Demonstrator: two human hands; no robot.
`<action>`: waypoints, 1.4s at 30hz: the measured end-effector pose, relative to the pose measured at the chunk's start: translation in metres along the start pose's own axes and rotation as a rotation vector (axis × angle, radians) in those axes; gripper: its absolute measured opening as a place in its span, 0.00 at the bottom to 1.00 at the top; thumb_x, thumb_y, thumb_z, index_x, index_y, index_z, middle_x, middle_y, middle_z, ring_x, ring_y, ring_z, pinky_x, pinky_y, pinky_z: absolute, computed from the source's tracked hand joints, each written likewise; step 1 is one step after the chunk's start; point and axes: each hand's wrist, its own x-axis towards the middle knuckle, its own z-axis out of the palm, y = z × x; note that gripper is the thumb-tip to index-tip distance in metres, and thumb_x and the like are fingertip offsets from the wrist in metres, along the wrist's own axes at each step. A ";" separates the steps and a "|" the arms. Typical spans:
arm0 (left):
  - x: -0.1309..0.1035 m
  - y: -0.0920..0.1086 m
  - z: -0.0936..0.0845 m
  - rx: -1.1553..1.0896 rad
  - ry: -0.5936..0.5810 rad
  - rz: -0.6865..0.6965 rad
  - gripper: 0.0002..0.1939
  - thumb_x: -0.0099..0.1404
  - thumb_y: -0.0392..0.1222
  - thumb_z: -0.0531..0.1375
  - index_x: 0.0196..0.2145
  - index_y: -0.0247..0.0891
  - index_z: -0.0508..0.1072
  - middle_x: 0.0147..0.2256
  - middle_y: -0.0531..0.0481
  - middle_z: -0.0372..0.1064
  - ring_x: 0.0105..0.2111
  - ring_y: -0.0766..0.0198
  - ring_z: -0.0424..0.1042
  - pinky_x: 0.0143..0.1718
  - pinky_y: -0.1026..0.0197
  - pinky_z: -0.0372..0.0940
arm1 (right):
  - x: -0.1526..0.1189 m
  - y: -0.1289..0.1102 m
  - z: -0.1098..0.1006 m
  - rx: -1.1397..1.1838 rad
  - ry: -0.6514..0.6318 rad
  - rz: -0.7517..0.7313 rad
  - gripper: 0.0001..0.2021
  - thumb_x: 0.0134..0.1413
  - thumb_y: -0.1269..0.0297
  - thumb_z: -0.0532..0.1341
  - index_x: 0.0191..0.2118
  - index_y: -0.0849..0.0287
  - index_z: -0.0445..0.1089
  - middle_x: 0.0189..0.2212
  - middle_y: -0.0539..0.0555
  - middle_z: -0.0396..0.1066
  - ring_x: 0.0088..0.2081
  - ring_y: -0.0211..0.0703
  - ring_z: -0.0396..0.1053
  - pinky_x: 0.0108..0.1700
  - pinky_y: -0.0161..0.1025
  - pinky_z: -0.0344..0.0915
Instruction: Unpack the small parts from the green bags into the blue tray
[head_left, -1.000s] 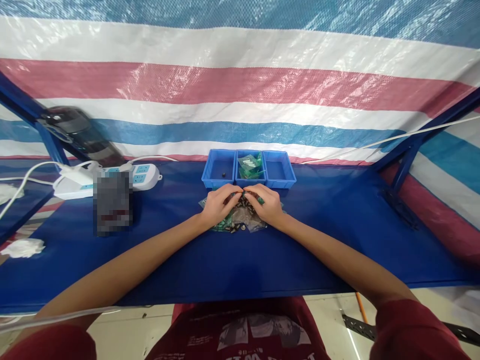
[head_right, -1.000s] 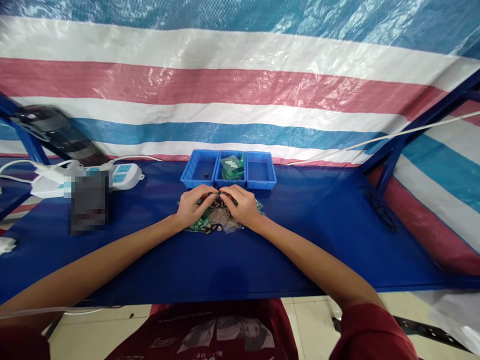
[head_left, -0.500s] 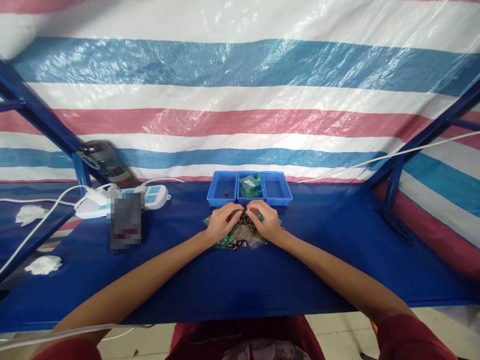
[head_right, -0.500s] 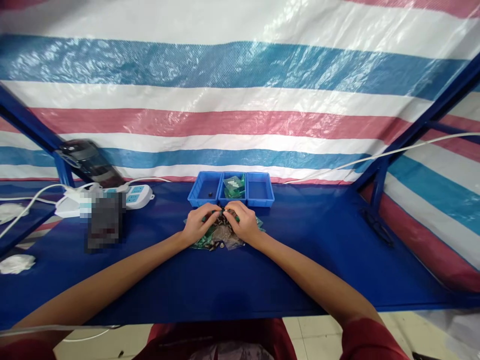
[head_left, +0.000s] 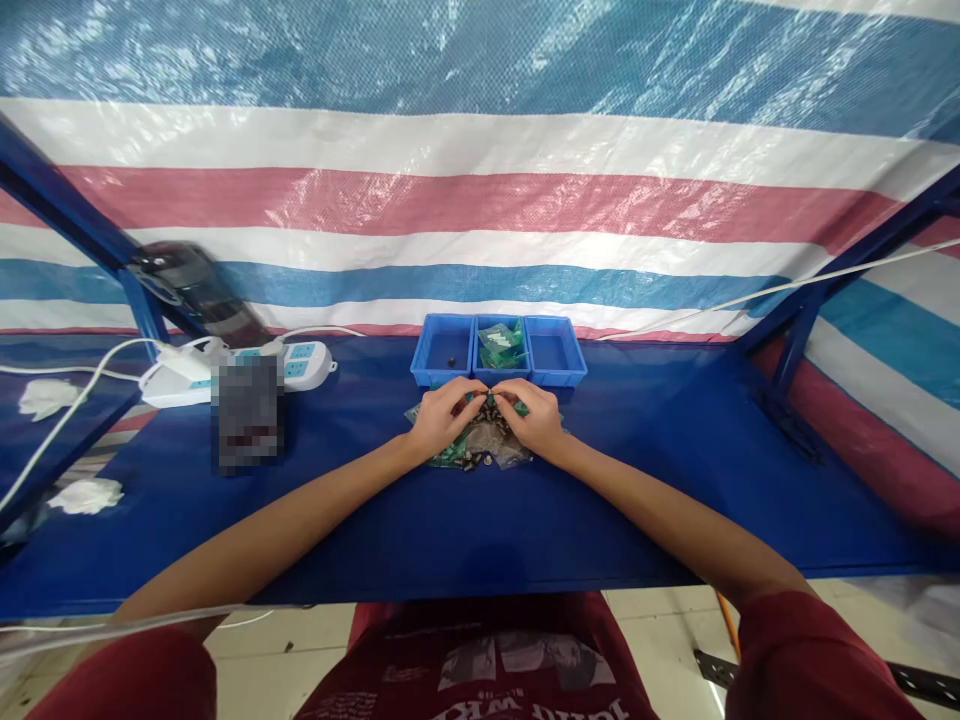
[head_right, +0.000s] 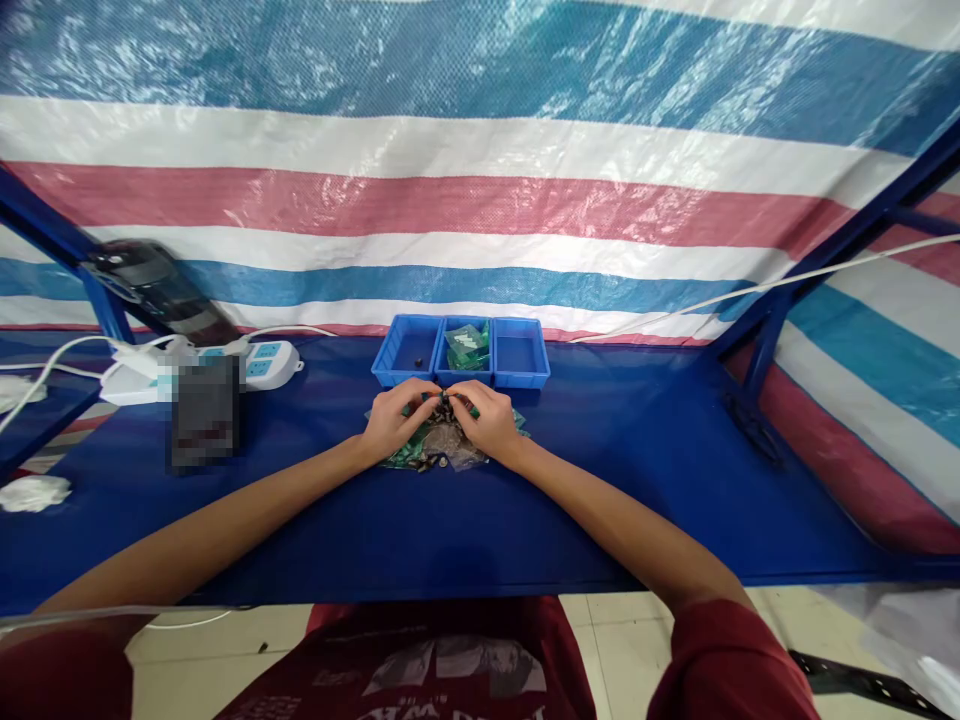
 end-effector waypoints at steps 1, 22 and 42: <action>0.000 0.000 0.000 -0.003 -0.002 0.002 0.07 0.67 0.39 0.56 0.42 0.37 0.70 0.32 0.50 0.71 0.21 0.73 0.63 0.26 0.68 0.61 | 0.000 0.000 0.000 -0.002 0.007 -0.003 0.06 0.60 0.68 0.55 0.39 0.58 0.70 0.33 0.54 0.74 0.31 0.39 0.70 0.37 0.37 0.69; 0.000 0.000 -0.005 -0.003 0.008 -0.009 0.09 0.67 0.42 0.56 0.43 0.37 0.72 0.33 0.49 0.71 0.21 0.72 0.65 0.25 0.69 0.64 | 0.003 -0.001 0.005 0.017 0.057 -0.058 0.08 0.61 0.68 0.55 0.38 0.59 0.72 0.33 0.55 0.76 0.34 0.40 0.74 0.38 0.37 0.72; 0.000 0.001 -0.003 -0.018 0.117 0.047 0.07 0.65 0.39 0.58 0.41 0.37 0.71 0.39 0.46 0.73 0.18 0.75 0.63 0.23 0.68 0.64 | 0.005 -0.003 -0.001 0.026 0.028 -0.067 0.07 0.61 0.69 0.54 0.37 0.59 0.70 0.32 0.57 0.73 0.35 0.42 0.72 0.37 0.38 0.70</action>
